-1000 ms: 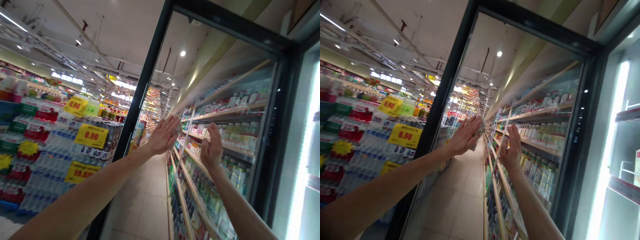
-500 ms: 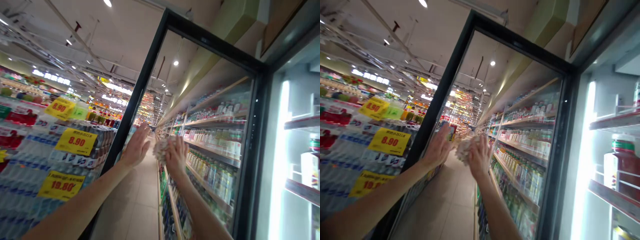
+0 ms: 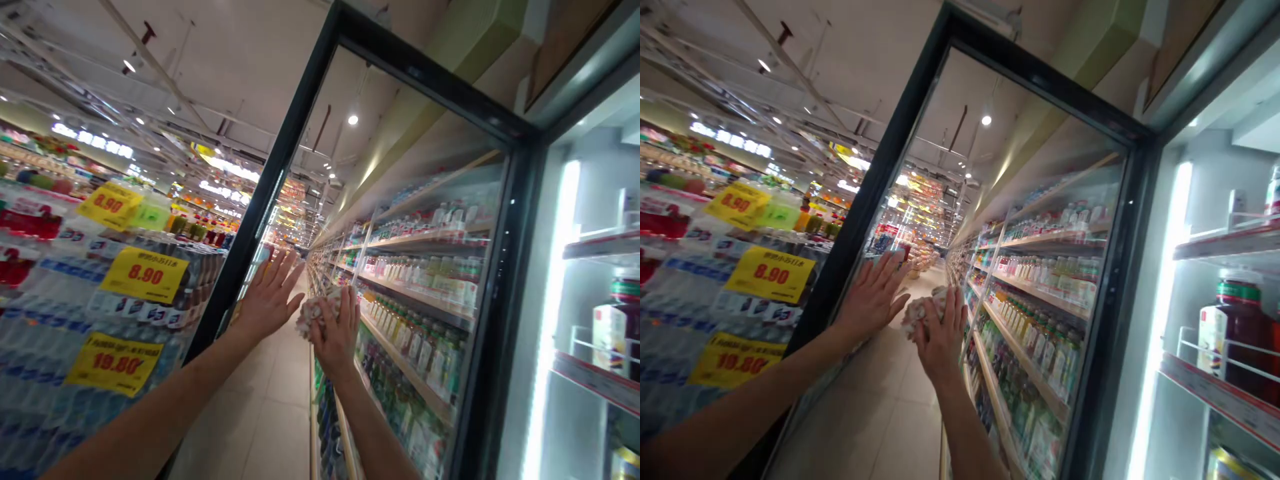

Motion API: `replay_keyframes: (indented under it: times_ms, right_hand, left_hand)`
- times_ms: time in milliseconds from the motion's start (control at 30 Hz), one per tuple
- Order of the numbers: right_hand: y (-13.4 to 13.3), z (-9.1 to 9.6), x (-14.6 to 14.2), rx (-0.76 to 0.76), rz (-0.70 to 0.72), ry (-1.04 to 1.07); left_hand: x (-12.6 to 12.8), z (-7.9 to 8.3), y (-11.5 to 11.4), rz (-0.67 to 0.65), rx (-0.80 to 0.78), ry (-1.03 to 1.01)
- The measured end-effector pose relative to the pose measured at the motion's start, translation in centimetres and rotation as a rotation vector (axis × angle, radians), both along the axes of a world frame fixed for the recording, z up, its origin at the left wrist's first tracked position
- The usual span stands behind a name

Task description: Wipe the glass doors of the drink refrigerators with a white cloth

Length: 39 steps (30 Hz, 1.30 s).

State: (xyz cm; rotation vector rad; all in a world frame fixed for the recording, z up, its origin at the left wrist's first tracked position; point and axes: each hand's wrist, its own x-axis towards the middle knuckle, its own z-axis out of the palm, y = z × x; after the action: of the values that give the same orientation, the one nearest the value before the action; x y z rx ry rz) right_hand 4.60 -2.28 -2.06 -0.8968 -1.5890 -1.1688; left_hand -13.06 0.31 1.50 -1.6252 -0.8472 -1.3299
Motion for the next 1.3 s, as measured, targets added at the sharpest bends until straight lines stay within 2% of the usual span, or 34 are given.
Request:
replay_keyframes:
  times_ms: [67,167,233,267,333,433,500,533,600,700,767,833,967,1033,1100,1233,1300]
  right_hand:
    - [-0.5,-0.1,3.0,0.022,-0.058,0.051]
    - [-1.4,0.8,9.7,0.136,-0.163,0.337]
    - [-1.6,1.5,12.0,0.188,-0.135,0.465]
    - [-1.5,1.7,11.9,0.198,-0.098,0.475]
    - [-1.2,1.6,9.5,0.174,-0.043,0.407]
    - [-0.6,0.7,4.3,0.086,-0.079,0.294]
    - [-0.5,0.1,2.9,0.026,-0.117,0.251]
    - [-0.6,-0.1,3.3,0.003,-0.135,0.25]
    - [-1.0,-0.2,5.9,0.0,-0.169,0.323]
    - [-1.5,0.2,10.6,0.109,-0.194,0.596]
    - [-1.6,0.4,11.2,0.167,-0.155,0.652]
    - [-1.4,0.0,9.1,0.147,-0.111,0.515]
    - [-0.6,-1.9,2.3,-0.001,-0.078,0.082]
    - [-0.4,-2.7,1.5,-0.005,-0.095,0.02]
    - [-0.5,-2.8,3.3,0.028,-0.141,0.105]
    - [-0.9,-1.5,9.4,0.151,-0.204,0.505]
    - [-1.0,-0.9,10.1,0.173,-0.185,0.576]
  left_hand:
    - [0.1,-0.1,0.1,-0.009,-0.007,-0.015]
    - [0.3,-0.3,0.1,-0.026,-0.015,-0.043]
    - [0.4,-0.4,0.2,-0.04,-0.01,-0.056]
    - [0.4,-0.4,0.2,-0.048,-0.008,-0.058]
    - [0.4,-0.4,0.3,-0.057,-0.01,-0.061]
    - [0.4,-0.4,0.3,-0.052,-0.017,-0.054]
    - [0.4,-0.4,0.3,-0.041,-0.011,-0.047]
    - [0.4,-0.4,0.3,-0.036,-0.007,-0.042]
    - [0.4,-0.4,0.3,-0.028,0.0,-0.042]
    - [0.4,-0.3,0.1,-0.026,-0.007,-0.039]
    - [0.4,-0.3,0.1,-0.037,-0.011,-0.038]
    - [0.4,-0.3,0.2,-0.06,-0.003,-0.041]
    - [0.3,-0.3,0.5,-0.08,0.006,-0.048]
    - [0.3,-0.2,0.5,-0.067,-0.003,-0.048]
    - [0.3,-0.3,0.5,-0.053,-0.009,-0.044]
    - [0.3,-0.3,0.5,-0.041,0.013,-0.044]
    - [0.4,-0.3,0.5,-0.047,0.015,-0.049]
